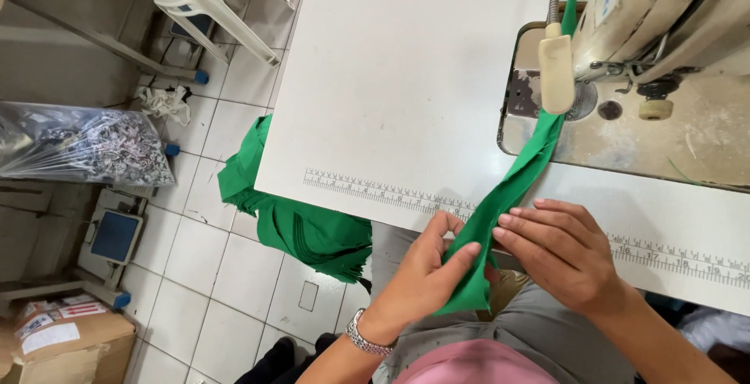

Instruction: Feeding and guiding green fabric strips through an industrial sewing machine to join or hem them.

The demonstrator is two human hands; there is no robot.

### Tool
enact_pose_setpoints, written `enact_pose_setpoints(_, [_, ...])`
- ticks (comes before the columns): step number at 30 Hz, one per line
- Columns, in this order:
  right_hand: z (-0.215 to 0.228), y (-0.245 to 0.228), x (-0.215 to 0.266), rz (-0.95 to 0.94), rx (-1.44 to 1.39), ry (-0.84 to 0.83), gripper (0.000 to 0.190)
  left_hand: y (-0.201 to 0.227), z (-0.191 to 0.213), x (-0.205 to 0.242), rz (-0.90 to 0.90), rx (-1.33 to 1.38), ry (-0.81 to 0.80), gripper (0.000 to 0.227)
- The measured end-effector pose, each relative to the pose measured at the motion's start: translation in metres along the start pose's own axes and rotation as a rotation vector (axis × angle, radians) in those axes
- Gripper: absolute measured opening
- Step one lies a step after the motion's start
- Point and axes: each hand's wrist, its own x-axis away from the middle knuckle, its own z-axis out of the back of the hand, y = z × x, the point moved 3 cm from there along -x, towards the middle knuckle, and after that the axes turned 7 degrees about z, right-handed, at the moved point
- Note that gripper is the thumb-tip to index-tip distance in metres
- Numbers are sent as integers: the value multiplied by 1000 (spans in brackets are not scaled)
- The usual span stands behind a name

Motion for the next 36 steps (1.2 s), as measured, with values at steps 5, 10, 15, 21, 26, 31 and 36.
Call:
enact_pose_setpoints(5, [-7, 6, 0, -47, -83, -75, 15, 6, 7, 7, -238, -251, 247, 17])
enact_pose_setpoints(10, [-13, 5, -1, -6, -87, -101, 7, -6, 11, 10, -270, -251, 409, 7])
enact_pose_setpoints(15, [-14, 4, -7, 30, -78, -144, 8, -9, 10, 8, -281, -101, 505, 19])
enact_pose_setpoints(21, [-8, 10, -14, 43, -114, -217, 13, 3, 11, 9, -273, -70, 602, 7])
enact_pose_setpoints(26, [-11, 17, -21, 66, -122, -328, 10, -9, 11, -3, -367, -261, 679, 28])
enact_pose_setpoints(31, [-18, 22, -32, 110, -129, -389, 3, -12, 19, -8, -307, -346, 590, 17])
enact_pose_setpoints(36, [-27, 24, -36, 114, -86, -418, 5, -6, 19, -5, -404, -389, 624, 8])
